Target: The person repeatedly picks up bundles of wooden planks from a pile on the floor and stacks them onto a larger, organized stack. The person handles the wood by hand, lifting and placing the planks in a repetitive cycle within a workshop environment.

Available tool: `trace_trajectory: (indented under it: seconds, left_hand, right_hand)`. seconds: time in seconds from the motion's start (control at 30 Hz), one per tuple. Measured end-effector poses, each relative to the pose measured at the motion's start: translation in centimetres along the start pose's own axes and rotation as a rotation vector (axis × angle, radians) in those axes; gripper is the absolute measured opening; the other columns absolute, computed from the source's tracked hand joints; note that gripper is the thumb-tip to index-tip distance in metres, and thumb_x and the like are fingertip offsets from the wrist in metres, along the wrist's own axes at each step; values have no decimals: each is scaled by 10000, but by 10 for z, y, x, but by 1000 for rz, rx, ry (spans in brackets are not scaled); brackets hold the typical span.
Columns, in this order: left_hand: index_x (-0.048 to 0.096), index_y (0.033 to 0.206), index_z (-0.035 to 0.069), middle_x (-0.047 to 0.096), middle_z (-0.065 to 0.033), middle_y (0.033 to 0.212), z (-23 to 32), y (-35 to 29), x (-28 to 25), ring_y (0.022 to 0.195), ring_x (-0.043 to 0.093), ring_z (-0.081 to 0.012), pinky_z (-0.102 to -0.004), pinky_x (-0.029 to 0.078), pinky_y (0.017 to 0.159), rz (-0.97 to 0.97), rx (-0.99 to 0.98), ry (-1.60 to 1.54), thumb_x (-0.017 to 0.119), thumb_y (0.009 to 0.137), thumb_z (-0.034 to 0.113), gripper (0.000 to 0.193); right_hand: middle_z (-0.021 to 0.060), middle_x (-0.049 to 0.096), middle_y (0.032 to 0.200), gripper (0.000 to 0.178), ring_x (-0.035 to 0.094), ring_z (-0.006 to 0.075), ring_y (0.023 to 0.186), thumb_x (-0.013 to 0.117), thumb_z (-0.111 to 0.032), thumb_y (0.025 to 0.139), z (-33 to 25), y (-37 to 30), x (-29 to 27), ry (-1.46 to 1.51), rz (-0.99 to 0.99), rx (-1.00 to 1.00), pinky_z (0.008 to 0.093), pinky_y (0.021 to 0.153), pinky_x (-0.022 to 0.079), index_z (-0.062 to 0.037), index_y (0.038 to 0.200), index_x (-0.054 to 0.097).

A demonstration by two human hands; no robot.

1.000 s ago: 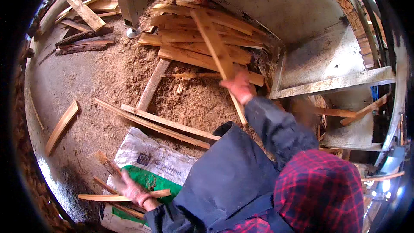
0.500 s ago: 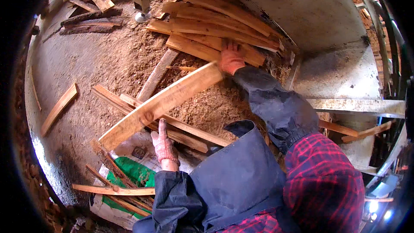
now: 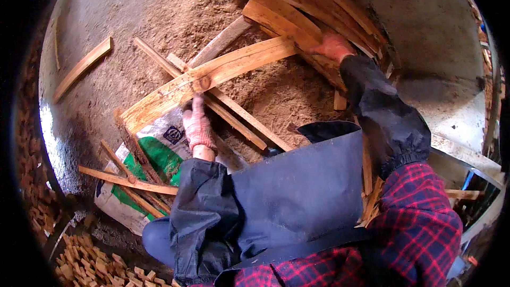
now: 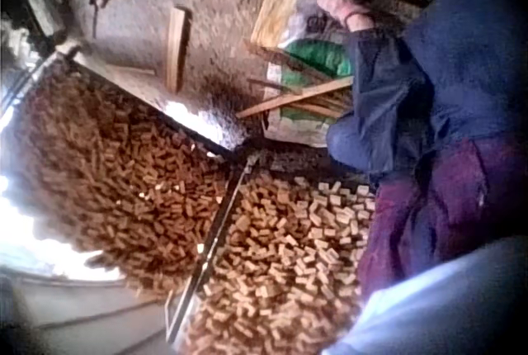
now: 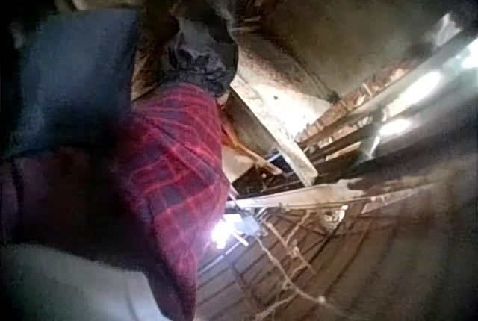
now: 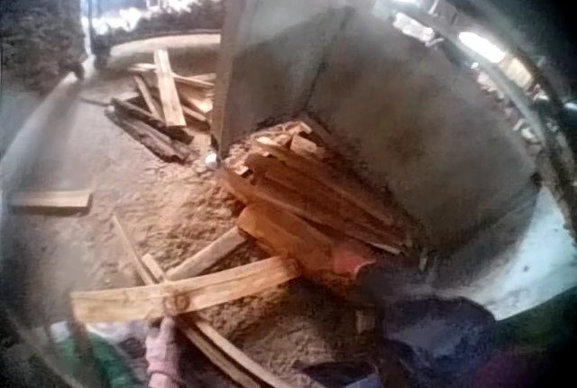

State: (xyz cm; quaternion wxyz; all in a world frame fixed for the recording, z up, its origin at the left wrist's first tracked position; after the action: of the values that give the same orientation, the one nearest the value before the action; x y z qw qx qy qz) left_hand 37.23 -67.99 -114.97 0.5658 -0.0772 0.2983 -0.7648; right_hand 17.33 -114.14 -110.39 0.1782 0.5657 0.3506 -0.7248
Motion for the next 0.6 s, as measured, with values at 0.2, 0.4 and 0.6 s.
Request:
trace_trajectory:
  seconds: [0.2, 0.4, 0.6]
  left_hand:
    - [601, 1169, 18, 639, -81, 1031, -6, 13, -4, 954, 599, -207, -343, 502, 857, -44, -248, -799, 656, 899, 392, 464]
    - [488, 1303, -42, 561, -152, 1297, 30, 64, -29, 1180, 539, -305, -422, 402, 1073, -165, -34, -1030, 472, 1006, 336, 481]
    - [478, 1330, -1, 559, -171, 1300, 58, 47, -108, 1184, 544, -340, -493, 410, 1058, -25, 51, -930, 507, 987, 348, 490]
  right_hand:
    - [226, 509, 1350, 908, 526, 369, 1206, 750, -600, 656, -60, -28, 8, 207, -206, 136, 431, 983, 455, -32, 1324, 511]
    - [243, 349, 1471, 1112, 428, 403, 1298, 689, -714, 658, -67, -47, 40, 108, -59, 95, 458, 1043, 413, 15, 1429, 357]
    - [275, 499, 1328, 1312, 467, 391, 1264, 829, -637, 528, -43, -42, 45, 87, -186, 134, 396, 1039, 405, 19, 1476, 203]
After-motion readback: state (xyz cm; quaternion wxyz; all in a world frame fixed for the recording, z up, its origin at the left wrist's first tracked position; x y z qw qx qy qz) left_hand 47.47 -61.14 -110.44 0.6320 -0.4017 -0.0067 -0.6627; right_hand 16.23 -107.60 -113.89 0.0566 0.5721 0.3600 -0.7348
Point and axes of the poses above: each hand's wrist, its own y-axis towards the middle knuckle, its own x-axis out of the palm, z = x × y, the point moved 10 cm from there along y, towards the middle knuckle
